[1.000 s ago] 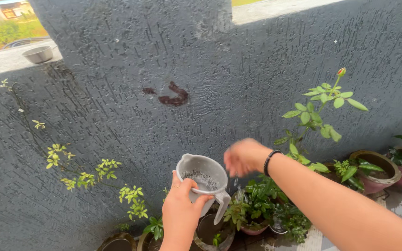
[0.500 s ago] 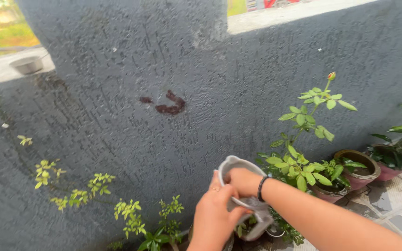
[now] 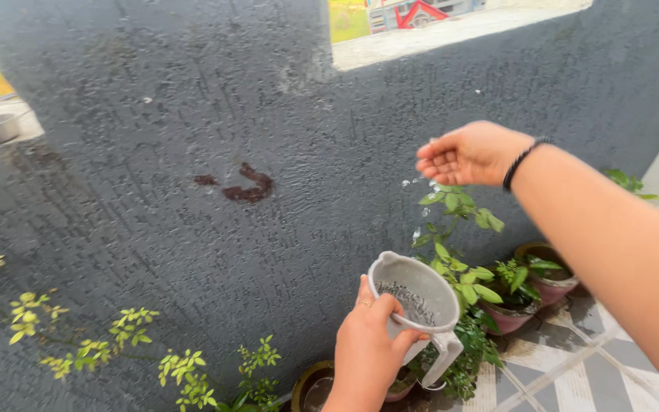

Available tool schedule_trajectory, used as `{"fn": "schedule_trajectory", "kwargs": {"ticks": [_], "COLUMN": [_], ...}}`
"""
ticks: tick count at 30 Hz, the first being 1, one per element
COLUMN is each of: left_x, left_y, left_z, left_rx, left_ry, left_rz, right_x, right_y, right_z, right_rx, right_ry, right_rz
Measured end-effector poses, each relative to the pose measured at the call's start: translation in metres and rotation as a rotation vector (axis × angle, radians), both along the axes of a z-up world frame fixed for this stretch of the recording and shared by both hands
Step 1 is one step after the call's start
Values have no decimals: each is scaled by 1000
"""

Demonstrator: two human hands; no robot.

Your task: The person sprinkles water from a plastic mug onto several potted plants by hand and rinses the mug in a bucket of water.

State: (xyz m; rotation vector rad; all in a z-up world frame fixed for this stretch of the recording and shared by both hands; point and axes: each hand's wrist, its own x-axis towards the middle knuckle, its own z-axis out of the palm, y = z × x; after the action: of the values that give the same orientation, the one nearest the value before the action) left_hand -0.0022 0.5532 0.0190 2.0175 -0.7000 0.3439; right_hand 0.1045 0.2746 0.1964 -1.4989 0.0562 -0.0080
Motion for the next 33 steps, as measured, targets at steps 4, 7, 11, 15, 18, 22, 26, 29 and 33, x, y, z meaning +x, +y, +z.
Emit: {"fn": "schedule_trajectory", "kwargs": {"ticks": [4,7,11,15,18,22,26,29,33], "left_x": [0,-4,-6,-14,-16,-20,-23,-25,-26], "left_y": [-4,-8,-17,-31,-49,-74,-86,-95,-103], "left_z": [-10,-18,-17,-16,-17,-19,-11,2,13], "left_rx": [23,50,61,34,31,30,22,42,-36], "left_ry": [48,66,55,82,91,93,131,216,93], "left_rz": [-30,-79,-149,-262,-272,-305,-268,-218,-127], "right_x": [-2,-20,-47,-80,-93,-104,-91,-67,-23], "right_y": [-16,-13,4,11,8,-10,-28,-54,-82], "right_z": [21,0,-52,-146,-224,-271,-198,-102,3], "right_rx": [-31,-521,-492,-638,-949,-629,-395,-176,187], "right_ry": [-234,122,432,594,344,-563,819,636,84], "right_rz": [-298,-151,94,559,676,796,337,158,250]}}
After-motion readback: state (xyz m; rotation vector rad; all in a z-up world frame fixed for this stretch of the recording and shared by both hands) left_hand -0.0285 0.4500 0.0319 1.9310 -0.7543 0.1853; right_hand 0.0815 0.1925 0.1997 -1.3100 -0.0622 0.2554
